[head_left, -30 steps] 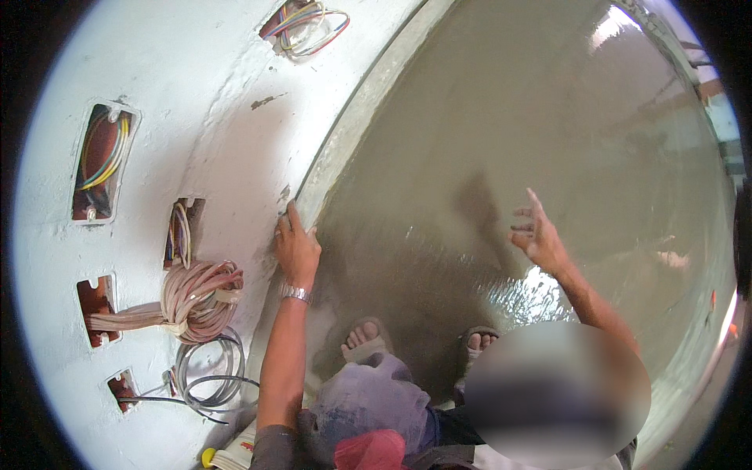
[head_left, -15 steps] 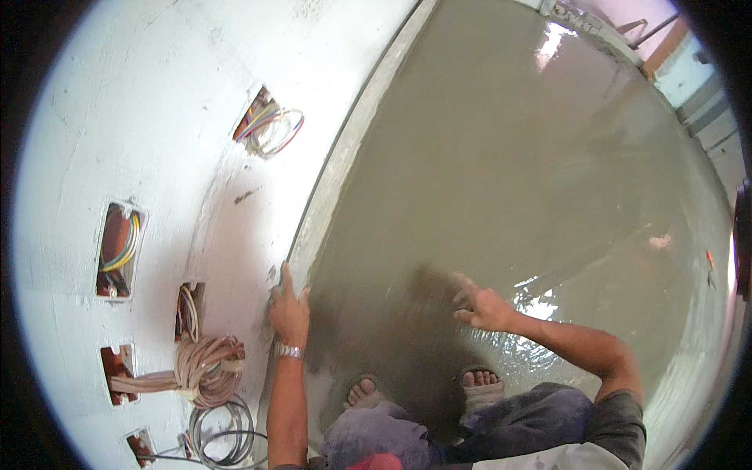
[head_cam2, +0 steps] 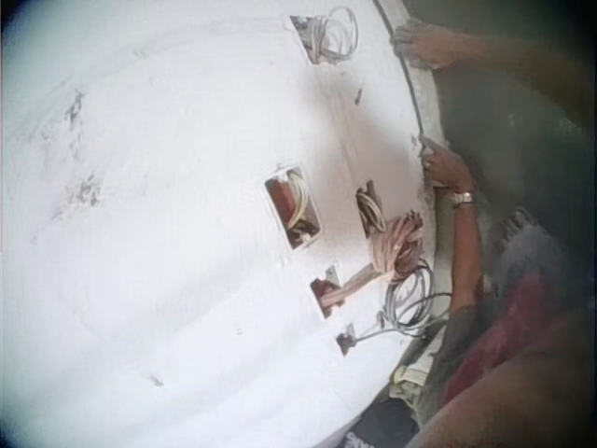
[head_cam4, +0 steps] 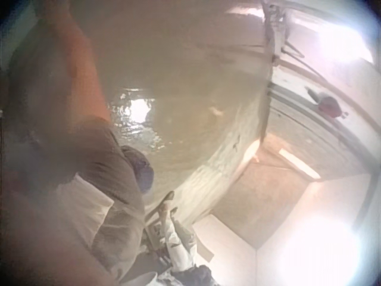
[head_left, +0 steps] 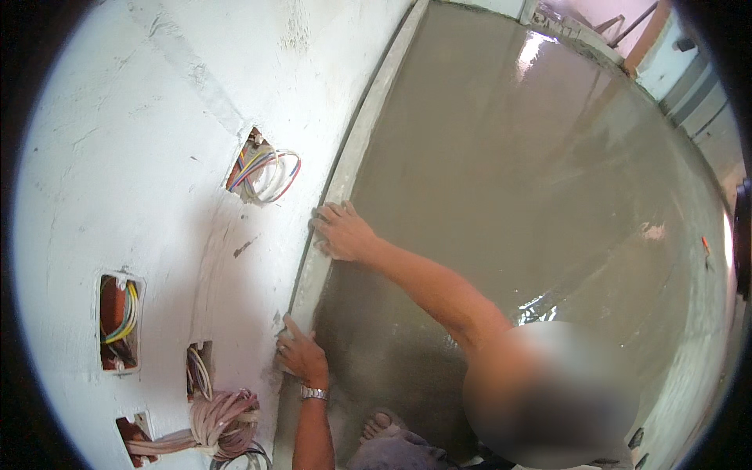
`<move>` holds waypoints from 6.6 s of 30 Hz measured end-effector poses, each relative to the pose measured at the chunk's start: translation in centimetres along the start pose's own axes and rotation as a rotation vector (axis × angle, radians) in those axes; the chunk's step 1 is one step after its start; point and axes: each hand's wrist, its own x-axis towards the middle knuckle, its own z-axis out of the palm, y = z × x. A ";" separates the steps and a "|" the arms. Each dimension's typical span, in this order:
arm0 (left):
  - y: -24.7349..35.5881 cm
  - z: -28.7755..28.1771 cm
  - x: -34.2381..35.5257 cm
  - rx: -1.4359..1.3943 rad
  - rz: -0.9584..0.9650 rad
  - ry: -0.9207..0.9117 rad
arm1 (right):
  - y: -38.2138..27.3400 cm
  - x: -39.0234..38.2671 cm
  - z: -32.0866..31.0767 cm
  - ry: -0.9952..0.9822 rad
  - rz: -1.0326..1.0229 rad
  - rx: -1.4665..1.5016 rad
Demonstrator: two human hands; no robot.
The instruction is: The person uses a long straightedge to level and smooth a wet concrete floor. They repeatedly drag the straightedge across the surface to flatten high spots and fill low areas, occasionally using a trowel to fill gaps. The person works across the room, moving the straightedge in various directions to achieve a flat surface.
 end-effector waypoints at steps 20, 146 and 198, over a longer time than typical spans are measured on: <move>1.1 -0.1 1.6 -0.226 0.032 -0.076 | 3.5 4.0 -0.4 -0.158 -0.055 -0.007; 8.3 -3.2 0.0 -0.642 0.523 -0.155 | 10.8 -1.9 -4.9 -0.142 0.188 -0.150; 11.2 -3.7 -7.4 -0.705 0.688 -0.208 | 11.5 -9.4 -6.9 -0.116 0.221 -0.205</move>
